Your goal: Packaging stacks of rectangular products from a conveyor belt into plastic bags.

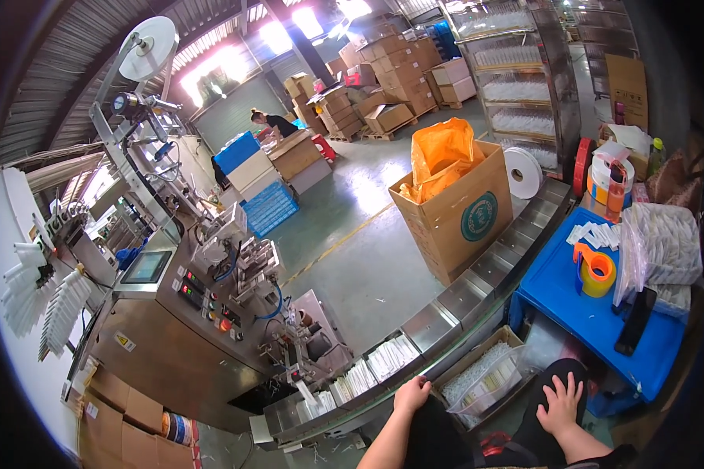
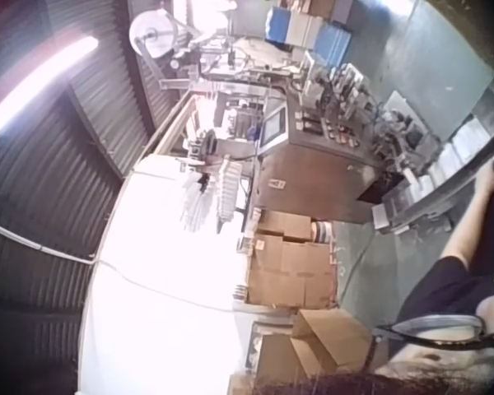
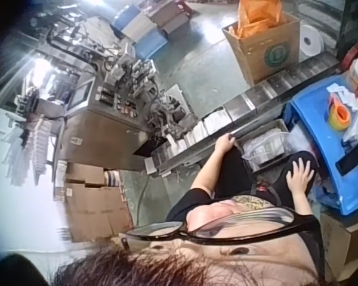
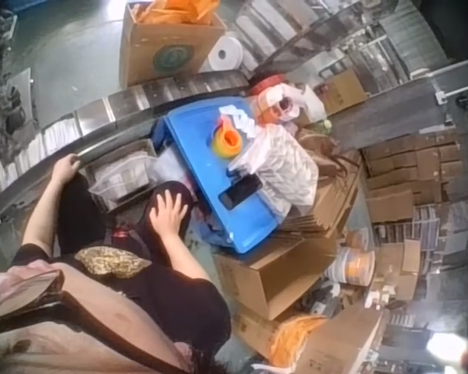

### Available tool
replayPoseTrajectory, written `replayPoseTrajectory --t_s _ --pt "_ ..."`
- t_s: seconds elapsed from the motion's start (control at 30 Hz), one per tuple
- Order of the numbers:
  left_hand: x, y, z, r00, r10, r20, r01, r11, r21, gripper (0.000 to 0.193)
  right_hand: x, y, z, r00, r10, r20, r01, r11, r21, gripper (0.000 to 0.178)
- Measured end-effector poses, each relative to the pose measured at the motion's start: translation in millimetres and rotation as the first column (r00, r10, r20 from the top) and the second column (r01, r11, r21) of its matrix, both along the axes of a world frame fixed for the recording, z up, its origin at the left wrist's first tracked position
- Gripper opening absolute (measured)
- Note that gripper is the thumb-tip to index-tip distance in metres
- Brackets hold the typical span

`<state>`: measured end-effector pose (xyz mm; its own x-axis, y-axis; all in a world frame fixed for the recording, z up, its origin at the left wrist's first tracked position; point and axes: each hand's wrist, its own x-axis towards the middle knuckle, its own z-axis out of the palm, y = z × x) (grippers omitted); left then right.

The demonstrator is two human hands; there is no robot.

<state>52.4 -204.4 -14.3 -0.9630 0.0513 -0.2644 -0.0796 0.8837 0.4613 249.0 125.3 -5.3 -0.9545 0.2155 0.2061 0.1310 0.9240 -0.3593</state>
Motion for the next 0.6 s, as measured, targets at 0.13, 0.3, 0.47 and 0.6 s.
replayPoseTrajectory --t_s 0.13,0.3,0.47,0.6 --pt "0.0 1.9 3.2 1.0 0.006 0.017 -0.006 1.0 -0.001 0.04 0.5 0.4 -0.1 1.0 -0.002 -0.001 0.002 1.0 0.0 0.046" --pt "-0.5 0.2 0.1 1.0 0.001 0.005 -0.001 1.0 -0.012 0.04 0.2 0.3 0.7 1.0 0.001 -0.005 -0.001 1.0 0.0 0.046" --pt "-0.2 0.0 -0.3 1.0 0.0 -0.003 0.0 1.0 -0.018 0.04 0.7 0.6 0.5 1.0 0.003 -0.009 -0.004 1.0 -0.009 0.045" --pt "0.2 0.0 0.3 1.0 0.009 0.005 -0.009 1.0 -0.009 0.039 0.5 1.0 -1.3 1.0 0.008 -0.029 -0.008 1.0 -0.001 0.044"
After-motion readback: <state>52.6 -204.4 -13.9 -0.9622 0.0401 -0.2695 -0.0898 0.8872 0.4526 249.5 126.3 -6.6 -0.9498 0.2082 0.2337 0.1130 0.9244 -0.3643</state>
